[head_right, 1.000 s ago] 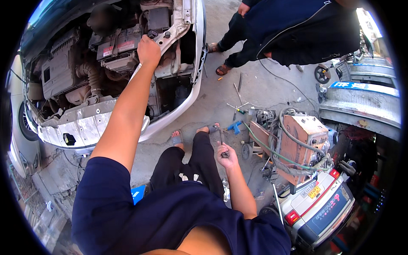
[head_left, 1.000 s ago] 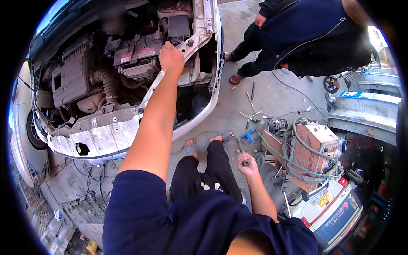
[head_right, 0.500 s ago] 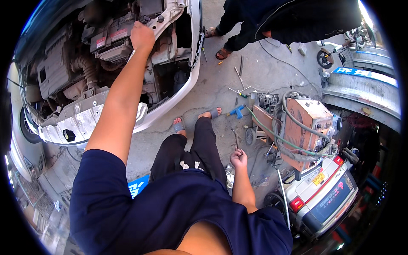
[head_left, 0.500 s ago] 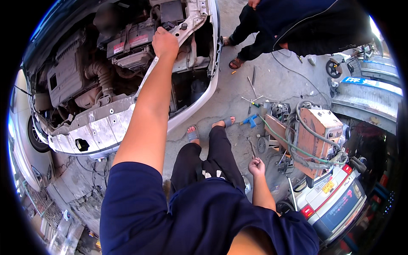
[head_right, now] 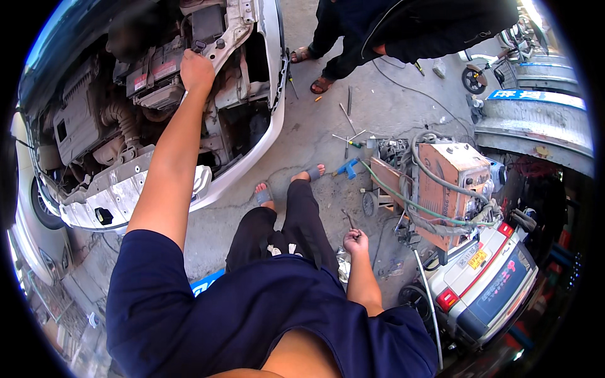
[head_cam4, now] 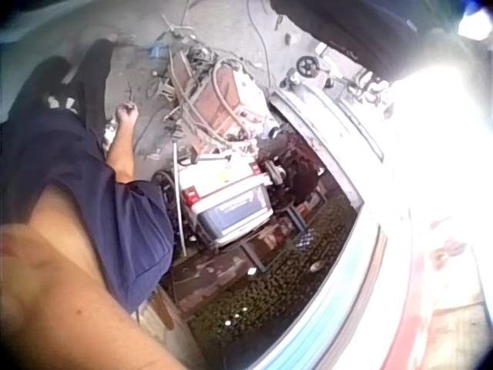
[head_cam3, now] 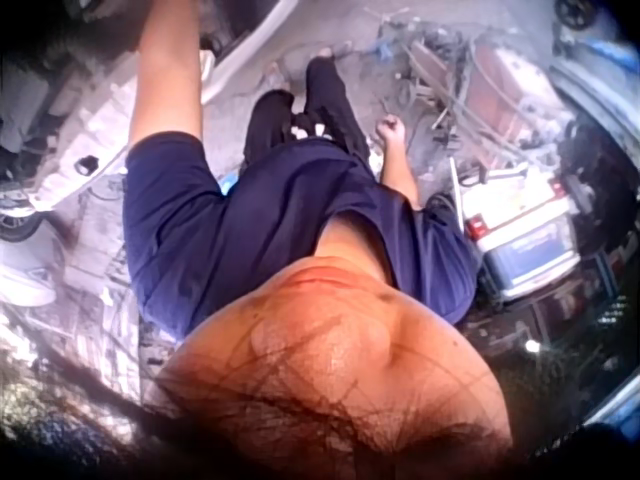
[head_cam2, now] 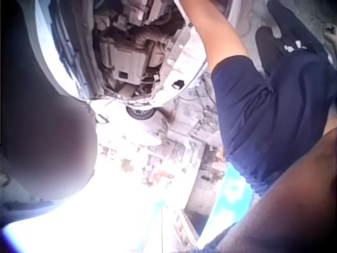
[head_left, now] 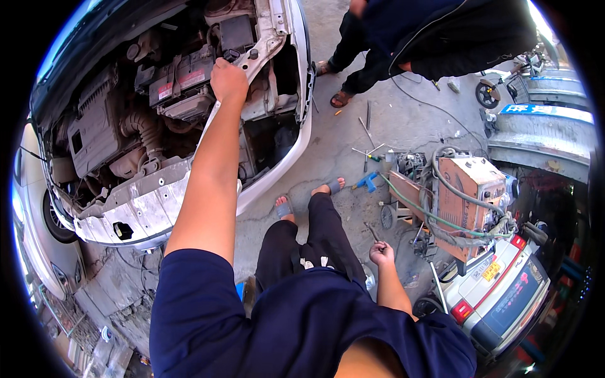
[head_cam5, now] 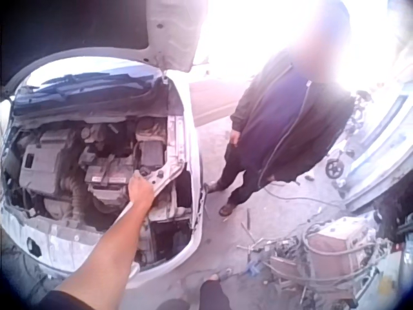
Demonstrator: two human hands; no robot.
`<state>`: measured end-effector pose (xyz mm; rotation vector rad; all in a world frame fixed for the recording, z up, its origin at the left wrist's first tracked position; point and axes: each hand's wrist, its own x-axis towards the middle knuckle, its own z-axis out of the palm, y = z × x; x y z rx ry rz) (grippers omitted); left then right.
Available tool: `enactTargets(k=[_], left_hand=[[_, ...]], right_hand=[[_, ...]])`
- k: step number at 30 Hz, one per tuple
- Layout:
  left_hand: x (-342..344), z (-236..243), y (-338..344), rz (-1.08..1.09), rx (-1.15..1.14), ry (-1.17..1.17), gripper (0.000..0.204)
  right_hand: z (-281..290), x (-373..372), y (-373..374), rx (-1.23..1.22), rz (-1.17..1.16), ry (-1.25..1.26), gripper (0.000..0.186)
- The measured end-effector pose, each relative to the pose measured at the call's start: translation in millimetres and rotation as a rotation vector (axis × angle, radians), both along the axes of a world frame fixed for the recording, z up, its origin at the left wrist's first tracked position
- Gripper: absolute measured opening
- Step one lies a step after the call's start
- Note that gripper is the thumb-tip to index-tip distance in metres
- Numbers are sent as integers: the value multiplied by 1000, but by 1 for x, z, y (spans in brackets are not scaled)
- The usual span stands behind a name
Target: The person uses a screwdriver to remove screws from the front of a white car, detaching the headlight assembly. They then use a hammer to tap and pry the bumper area to release the remaining fasteners and fully remove the headlight unit.
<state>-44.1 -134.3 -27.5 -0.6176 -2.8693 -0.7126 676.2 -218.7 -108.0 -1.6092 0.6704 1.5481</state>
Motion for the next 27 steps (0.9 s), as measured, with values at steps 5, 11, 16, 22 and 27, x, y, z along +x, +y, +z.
enactTargets(k=[5,11,16,22,27], left_hand=[[1,-1,1,6,-36,38,21],[1,-2,1,-13,-55,66,23],[1,-1,1,-17,-58,60,23],[2,1,1,-13,-39,59,24],[2,1,2,5,-41,17,24]], right_hand=[[-2,3,7,-153,598,-264,22],[15,8,1,-57,2095,-1106,37],[19,15,-20,-279,2097,-912,33],[-8,46,-31,-534,2038,-725,12],[-19,52,-30,-546,2317,-669,10]])
